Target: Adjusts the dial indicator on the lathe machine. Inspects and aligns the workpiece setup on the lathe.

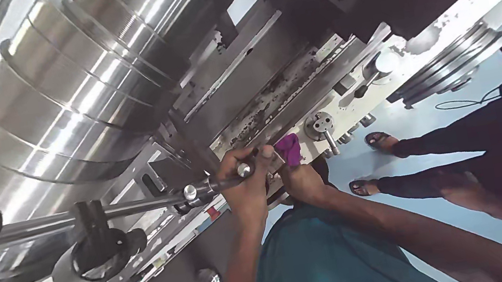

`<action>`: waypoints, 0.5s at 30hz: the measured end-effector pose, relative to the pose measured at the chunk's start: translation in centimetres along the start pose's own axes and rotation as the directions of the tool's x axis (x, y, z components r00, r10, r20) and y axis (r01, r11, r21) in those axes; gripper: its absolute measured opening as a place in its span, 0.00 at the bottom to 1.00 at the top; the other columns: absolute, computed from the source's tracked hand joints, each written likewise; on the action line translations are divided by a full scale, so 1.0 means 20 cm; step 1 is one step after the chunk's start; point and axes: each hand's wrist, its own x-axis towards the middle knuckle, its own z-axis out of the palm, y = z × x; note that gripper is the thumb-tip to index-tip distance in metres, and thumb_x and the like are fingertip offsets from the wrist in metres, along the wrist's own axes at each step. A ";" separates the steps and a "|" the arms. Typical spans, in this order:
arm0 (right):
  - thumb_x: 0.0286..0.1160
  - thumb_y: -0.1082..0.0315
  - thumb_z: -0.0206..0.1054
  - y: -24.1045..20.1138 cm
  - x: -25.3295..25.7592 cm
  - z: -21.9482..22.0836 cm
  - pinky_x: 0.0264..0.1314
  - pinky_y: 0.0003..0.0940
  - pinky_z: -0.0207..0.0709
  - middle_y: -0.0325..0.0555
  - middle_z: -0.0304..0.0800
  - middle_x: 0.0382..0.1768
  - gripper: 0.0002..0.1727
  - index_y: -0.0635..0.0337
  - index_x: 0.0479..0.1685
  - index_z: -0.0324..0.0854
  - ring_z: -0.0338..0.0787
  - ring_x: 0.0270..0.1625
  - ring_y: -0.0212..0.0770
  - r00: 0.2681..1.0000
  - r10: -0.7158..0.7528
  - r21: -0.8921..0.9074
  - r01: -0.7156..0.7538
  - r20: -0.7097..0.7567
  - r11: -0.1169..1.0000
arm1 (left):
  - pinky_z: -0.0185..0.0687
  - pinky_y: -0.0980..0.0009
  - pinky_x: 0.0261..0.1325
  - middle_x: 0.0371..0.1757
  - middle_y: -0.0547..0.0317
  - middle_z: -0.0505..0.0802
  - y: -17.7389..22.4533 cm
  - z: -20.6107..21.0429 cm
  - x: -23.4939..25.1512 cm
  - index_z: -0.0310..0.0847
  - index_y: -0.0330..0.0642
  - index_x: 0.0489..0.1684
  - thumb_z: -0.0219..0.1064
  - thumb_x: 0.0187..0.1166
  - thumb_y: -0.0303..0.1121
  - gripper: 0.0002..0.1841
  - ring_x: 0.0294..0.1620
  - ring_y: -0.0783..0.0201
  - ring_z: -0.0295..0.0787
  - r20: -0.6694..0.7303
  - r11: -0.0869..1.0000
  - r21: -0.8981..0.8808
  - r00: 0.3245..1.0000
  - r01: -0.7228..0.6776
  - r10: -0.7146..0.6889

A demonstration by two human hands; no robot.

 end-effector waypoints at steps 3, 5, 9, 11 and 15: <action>0.78 0.78 0.56 -0.14 -0.01 -0.09 0.36 0.62 0.83 0.69 0.90 0.37 0.11 0.77 0.41 0.85 0.93 0.42 0.69 0.986 -0.060 -0.247 0.098 0.155 0.964 | 0.90 0.73 0.38 0.34 0.62 0.94 0.00 0.00 0.01 0.89 0.44 0.39 0.81 0.69 0.30 0.08 0.32 0.70 0.90 -0.002 1.000 -0.010 1.000 -0.002 0.002; 0.78 0.82 0.55 -0.23 0.00 -0.13 0.38 0.63 0.83 0.71 0.90 0.41 0.11 0.77 0.40 0.85 0.92 0.46 0.70 0.962 -0.073 -0.300 0.154 0.264 0.941 | 0.89 0.73 0.37 0.34 0.62 0.93 0.00 0.01 0.01 0.89 0.44 0.39 0.81 0.70 0.31 0.08 0.31 0.70 0.89 -0.003 1.000 -0.006 1.000 0.003 -0.004; 0.83 0.79 0.50 -0.29 0.01 -0.17 0.46 0.66 0.82 0.74 0.88 0.48 0.15 0.80 0.48 0.82 0.90 0.53 0.73 0.929 -0.001 -0.319 0.129 0.371 0.939 | 0.92 0.68 0.39 0.35 0.60 0.94 0.01 0.02 0.00 0.89 0.42 0.41 0.82 0.69 0.30 0.09 0.33 0.67 0.92 -0.034 0.998 0.038 0.998 0.057 -0.056; 0.83 0.76 0.52 -0.31 0.00 -0.19 0.47 0.67 0.82 0.75 0.88 0.49 0.15 0.80 0.51 0.81 0.90 0.53 0.74 0.945 0.027 -0.334 0.088 0.327 0.939 | 0.92 0.65 0.40 0.35 0.57 0.95 0.01 0.02 0.01 0.88 0.40 0.41 0.82 0.67 0.30 0.11 0.33 0.64 0.93 -0.046 0.996 0.059 0.997 0.069 -0.066; 0.85 0.71 0.53 -0.31 -0.03 -0.23 0.49 0.68 0.81 0.74 0.88 0.52 0.16 0.76 0.54 0.82 0.90 0.54 0.73 0.933 0.093 -0.389 0.053 0.348 0.920 | 0.92 0.67 0.37 0.32 0.56 0.95 0.03 0.00 0.01 0.88 0.37 0.42 0.85 0.64 0.32 0.15 0.30 0.66 0.92 -0.029 0.994 0.080 0.997 0.070 -0.068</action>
